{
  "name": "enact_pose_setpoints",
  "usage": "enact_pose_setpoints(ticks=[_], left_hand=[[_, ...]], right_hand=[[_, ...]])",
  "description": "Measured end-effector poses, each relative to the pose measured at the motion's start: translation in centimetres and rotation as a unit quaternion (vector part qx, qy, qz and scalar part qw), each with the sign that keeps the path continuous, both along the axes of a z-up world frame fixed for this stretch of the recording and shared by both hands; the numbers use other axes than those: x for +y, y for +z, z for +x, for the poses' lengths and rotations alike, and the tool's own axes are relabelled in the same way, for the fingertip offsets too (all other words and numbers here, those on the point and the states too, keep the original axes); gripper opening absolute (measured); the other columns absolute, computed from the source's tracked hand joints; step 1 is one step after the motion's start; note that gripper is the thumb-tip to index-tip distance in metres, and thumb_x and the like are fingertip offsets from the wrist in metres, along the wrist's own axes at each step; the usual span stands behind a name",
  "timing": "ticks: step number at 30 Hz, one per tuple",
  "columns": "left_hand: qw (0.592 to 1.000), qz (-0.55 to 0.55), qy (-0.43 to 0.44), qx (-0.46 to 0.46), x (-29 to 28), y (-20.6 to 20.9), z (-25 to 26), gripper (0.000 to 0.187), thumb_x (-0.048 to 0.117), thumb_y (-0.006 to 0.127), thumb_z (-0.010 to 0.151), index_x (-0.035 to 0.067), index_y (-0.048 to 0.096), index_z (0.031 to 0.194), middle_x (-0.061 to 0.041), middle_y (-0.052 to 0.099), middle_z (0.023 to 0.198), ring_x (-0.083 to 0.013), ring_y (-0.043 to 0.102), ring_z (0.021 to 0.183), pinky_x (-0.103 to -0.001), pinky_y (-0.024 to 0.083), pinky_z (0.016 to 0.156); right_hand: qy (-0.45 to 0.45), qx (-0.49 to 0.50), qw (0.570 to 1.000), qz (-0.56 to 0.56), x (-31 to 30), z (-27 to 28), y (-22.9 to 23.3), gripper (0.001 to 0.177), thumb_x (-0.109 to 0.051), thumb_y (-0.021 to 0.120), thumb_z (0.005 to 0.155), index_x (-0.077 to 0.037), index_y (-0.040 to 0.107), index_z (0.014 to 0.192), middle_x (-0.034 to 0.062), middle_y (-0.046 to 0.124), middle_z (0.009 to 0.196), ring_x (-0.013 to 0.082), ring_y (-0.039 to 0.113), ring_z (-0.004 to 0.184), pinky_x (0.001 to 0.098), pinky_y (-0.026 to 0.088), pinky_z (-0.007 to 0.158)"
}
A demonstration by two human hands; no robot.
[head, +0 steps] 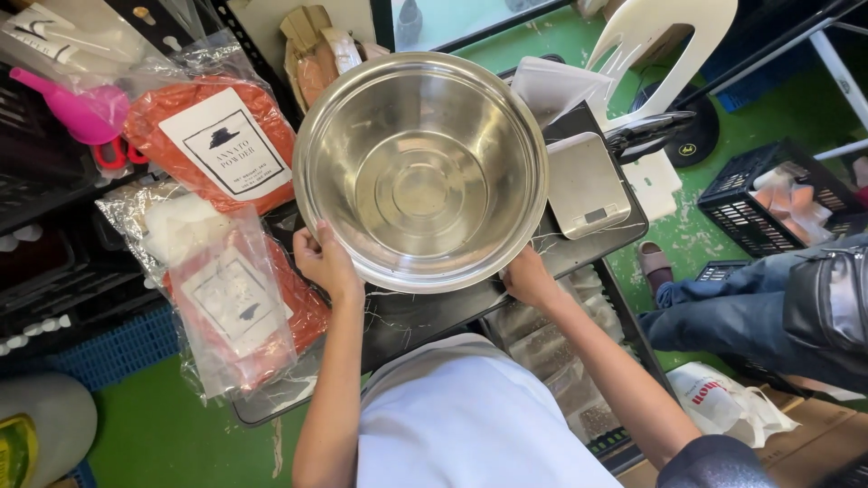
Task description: The person retrieves a paper towel from a shelf, then wipes the inside of a stainless steel bowl and the countertop surface. They move a digital scale aside, continue wiping the counter, and later pick up a cloth and a packaged item.
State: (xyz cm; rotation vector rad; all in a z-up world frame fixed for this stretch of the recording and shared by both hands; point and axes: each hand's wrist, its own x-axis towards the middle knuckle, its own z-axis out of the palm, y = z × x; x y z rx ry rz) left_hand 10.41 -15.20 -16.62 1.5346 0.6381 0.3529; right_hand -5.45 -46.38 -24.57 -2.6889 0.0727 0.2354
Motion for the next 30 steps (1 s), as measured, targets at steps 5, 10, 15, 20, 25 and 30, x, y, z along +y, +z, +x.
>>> enact_pose_setpoints(ticks=[5,10,15,20,25,30], left_hand=[[1.0,0.008,0.008,0.021,0.5,-2.8,-0.1,0.015,0.017,0.07,0.094,0.015,0.061,0.083,0.001,0.067,0.074,-0.0086,0.053,0.07,-0.024,0.042,0.07],[1.0,-0.006,0.008,0.028,0.6,-3.2,-0.7,0.015,0.018,0.07,0.095,0.016,0.061,0.083,0.004,0.064,0.072,-0.0065,0.05,0.07,-0.022,0.041,0.07],[1.0,0.005,0.01,0.02,0.8,-4.2,-1.1,0.015,0.018,0.071,0.095,0.015,0.062,0.083,0.002,0.064,0.071,-0.0071,0.051,0.07,-0.023,0.042,0.069],[1.0,0.0,0.013,0.025,0.6,-4.2,-1.6,0.015,0.02,0.071,0.094,0.018,0.062,0.083,0.004,0.063,0.07,-0.0067,0.053,0.069,-0.022,0.042,0.069],[1.0,0.005,-0.013,0.017,0.9,-3.0,-2.2,0.015,0.025,0.071,0.096,0.018,0.061,0.086,0.003,0.066,0.077,-0.0081,0.054,0.076,-0.025,0.045,0.075],[0.995,0.029,-0.091,0.028,1.6,-0.6,-4.4,0.024,0.035,0.075,0.097,0.015,0.062,0.098,-0.008,0.073,0.097,-0.0165,0.063,0.095,-0.036,0.051,0.088]], right_hand=[[0.052,0.048,0.996,-0.053,0.2,0.5,2.2,0.04,-0.005,0.072,0.076,0.005,0.068,0.115,0.0255,0.065,0.114,0.0447,0.066,0.105,0.0478,0.059,0.083],[0.07,0.084,0.992,-0.069,0.1,0.4,2.5,0.038,-0.009,0.074,0.077,0.004,0.069,0.112,0.0248,0.066,0.113,0.043,0.068,0.103,0.048,0.06,0.08],[0.112,0.059,0.987,-0.097,-0.5,-0.3,1.2,0.024,-0.005,0.071,0.08,0.002,0.07,0.103,0.0205,0.069,0.101,0.0382,0.072,0.093,0.0424,0.06,0.072],[0.113,0.041,0.987,-0.103,-1.3,-0.8,-1.0,0.021,-0.003,0.068,0.08,0.002,0.068,0.101,0.0188,0.068,0.099,0.037,0.073,0.091,0.0408,0.061,0.071],[0.116,-0.007,0.987,-0.107,-0.3,-0.7,1.1,0.014,0.0,0.068,0.079,0.001,0.071,0.093,0.0171,0.07,0.089,0.0374,0.073,0.086,0.042,0.06,0.07],[0.099,-0.085,0.988,-0.088,1.0,-0.8,0.2,0.016,0.008,0.061,0.076,0.005,0.069,0.09,0.0219,0.067,0.084,0.0447,0.067,0.082,0.047,0.057,0.065]])
